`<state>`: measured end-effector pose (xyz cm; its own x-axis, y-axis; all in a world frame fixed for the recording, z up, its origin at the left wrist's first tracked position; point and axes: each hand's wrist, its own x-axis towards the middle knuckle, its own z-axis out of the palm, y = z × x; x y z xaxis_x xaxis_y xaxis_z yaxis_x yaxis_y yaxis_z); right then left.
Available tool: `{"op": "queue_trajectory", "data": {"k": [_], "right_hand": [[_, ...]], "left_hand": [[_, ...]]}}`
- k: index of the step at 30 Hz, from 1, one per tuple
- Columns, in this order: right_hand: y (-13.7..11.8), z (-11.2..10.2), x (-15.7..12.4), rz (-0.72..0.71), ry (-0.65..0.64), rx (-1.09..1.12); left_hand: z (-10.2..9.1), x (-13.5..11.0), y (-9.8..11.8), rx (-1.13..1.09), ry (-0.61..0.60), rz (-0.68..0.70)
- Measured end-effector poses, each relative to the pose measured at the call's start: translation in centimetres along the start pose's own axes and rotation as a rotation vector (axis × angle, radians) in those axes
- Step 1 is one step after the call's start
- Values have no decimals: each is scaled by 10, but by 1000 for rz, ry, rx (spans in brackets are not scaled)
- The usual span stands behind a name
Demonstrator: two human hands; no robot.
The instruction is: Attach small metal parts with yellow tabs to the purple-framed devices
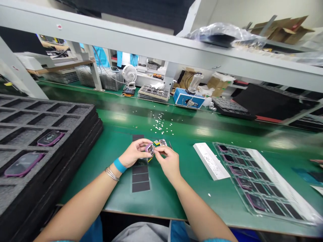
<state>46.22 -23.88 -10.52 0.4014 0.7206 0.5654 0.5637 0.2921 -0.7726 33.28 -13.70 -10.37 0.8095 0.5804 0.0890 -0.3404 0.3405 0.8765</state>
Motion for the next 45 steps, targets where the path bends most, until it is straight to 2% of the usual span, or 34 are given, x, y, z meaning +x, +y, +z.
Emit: {"op": "queue_trajectory", "data": {"k": [3, 5, 7, 10, 12, 14, 16, 19, 24, 27, 31, 34, 36, 38, 41, 43, 45], "right_hand": [[0, 2, -1, -132, -35, -143], [2, 4, -2, -68, -48, -84], [5, 6, -2, 119, -80, 145], [9, 7, -1, 478, -334, 539], [10, 5, 0, 685, -464, 664], [10, 2, 3, 784, -416, 713], [9, -2, 7, 752, -273, 715], [8, -8, 11, 565, -139, 594], [8, -10, 9, 161, -113, 275], [6, -7, 6, 21, -123, 113], [8, -2, 6, -22, -114, 8], [15, 4, 5, 81, -6, 68], [18, 10, 4, 145, 30, 90], [19, 18, 1, 159, -108, 47], [16, 32, -4, 143, -425, -121], [14, 41, -8, 117, -517, -278], [11, 48, -9, 82, -552, -405]], "left_hand": [[1, 1, -2, 28, 19, 12], [1, 1, -1, 7, 21, -10], [0, 0, 0, -37, 32, -29], [-4, 0, 5, -80, 64, -25], [-10, 1, 8, -99, 78, -20], [-16, 2, 10, -123, 86, -24], [-19, 3, 11, -127, 91, -46], [-20, 3, 11, -82, 49, -134], [-12, 1, 5, 6, -98, -324], [-7, 0, 0, 41, -105, -366], [-1, 1, -6, 82, -44, -351], [-3, 4, -2, 95, 46, -351], [-12, 5, 7, 121, 125, -347], [-26, 4, 20, 158, 152, -361], [-47, 0, 36, 185, 40, -437], [-57, -2, 39, 189, -46, -492], [-61, -2, 37, 202, -84, -532]]}}
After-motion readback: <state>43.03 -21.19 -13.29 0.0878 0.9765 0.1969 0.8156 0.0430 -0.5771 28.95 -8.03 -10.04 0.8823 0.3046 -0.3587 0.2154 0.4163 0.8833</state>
